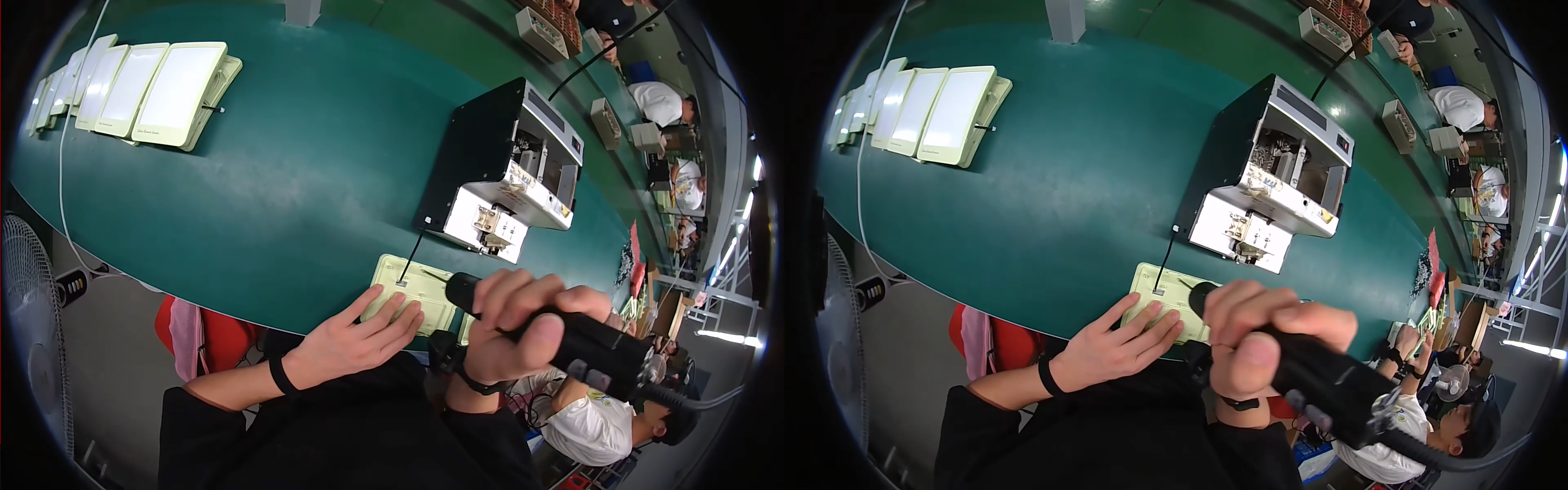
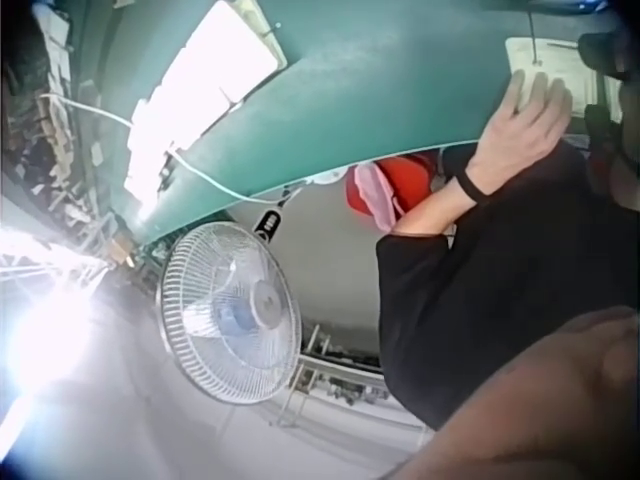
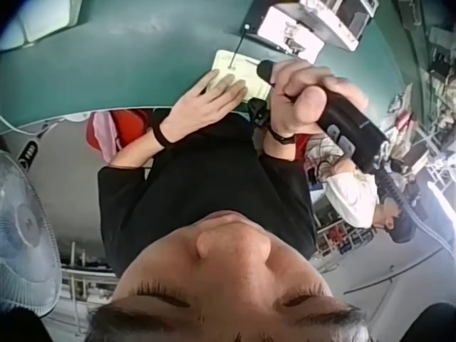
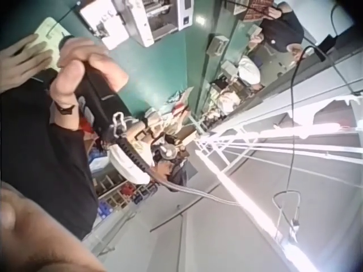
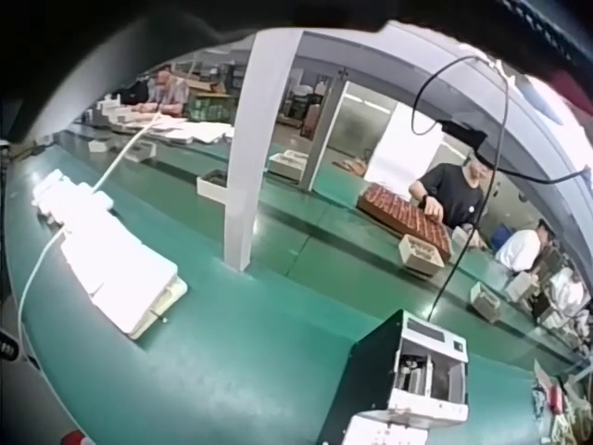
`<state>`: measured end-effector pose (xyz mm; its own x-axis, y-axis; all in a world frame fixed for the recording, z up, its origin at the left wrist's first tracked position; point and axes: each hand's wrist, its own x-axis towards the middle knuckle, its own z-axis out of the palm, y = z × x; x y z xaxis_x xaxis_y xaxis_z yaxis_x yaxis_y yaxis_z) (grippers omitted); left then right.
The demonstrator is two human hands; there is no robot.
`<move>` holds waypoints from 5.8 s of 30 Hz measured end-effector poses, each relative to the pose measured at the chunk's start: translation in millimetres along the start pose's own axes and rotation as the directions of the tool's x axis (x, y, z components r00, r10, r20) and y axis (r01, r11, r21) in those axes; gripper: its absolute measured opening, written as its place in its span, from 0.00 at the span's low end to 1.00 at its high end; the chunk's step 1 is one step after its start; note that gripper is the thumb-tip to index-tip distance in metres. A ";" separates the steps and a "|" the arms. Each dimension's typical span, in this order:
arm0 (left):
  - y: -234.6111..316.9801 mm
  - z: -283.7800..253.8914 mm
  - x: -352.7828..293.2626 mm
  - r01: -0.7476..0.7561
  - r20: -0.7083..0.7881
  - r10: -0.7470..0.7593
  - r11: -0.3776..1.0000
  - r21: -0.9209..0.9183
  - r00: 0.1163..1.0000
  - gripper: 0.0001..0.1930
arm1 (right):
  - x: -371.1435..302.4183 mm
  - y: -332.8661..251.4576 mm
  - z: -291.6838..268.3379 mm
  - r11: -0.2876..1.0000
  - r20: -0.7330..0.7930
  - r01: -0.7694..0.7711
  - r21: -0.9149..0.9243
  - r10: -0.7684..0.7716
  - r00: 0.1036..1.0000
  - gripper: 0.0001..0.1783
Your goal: Assembling electronic components by attaching wires to plastic covers using an electric screwdriver.
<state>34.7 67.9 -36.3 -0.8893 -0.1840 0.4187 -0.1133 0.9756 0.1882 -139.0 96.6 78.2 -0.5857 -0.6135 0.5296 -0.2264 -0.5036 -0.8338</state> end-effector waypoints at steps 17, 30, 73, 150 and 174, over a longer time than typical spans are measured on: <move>-0.1 -2.6 0.8 0.005 0.012 -0.004 1.000 -0.031 1.000 0.16 | -11.1 17.0 11.9 0.997 0.039 -0.056 -0.045 0.058 0.998 0.17; -27.4 -37.6 -32.7 -0.118 -0.001 0.119 0.988 -0.097 0.993 0.20 | 9.3 -44.3 -35.5 0.932 0.004 0.058 0.357 -0.064 0.998 0.11; -3.8 -32.8 9.6 0.058 0.254 0.011 0.963 -0.262 0.967 0.35 | 44.6 -15.8 -25.2 0.977 -0.109 0.177 -0.115 -0.189 0.976 0.22; -36.5 -28.8 10.9 0.226 0.078 -0.222 0.789 -0.571 0.972 0.45 | 48.9 -23.5 -16.3 0.969 -0.114 0.227 -0.103 -0.238 0.965 0.11; -48.2 -26.3 7.8 0.231 0.033 -0.265 0.764 -0.603 0.964 0.50 | -34.1 -9.6 19.6 0.998 0.218 -0.064 0.024 0.058 0.974 0.17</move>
<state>44.9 16.3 -18.8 -0.8417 -0.4317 0.3243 -0.0247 0.6307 0.7756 -101.6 110.5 71.2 -0.4140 -0.7594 0.5018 -0.1696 -0.4773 -0.8622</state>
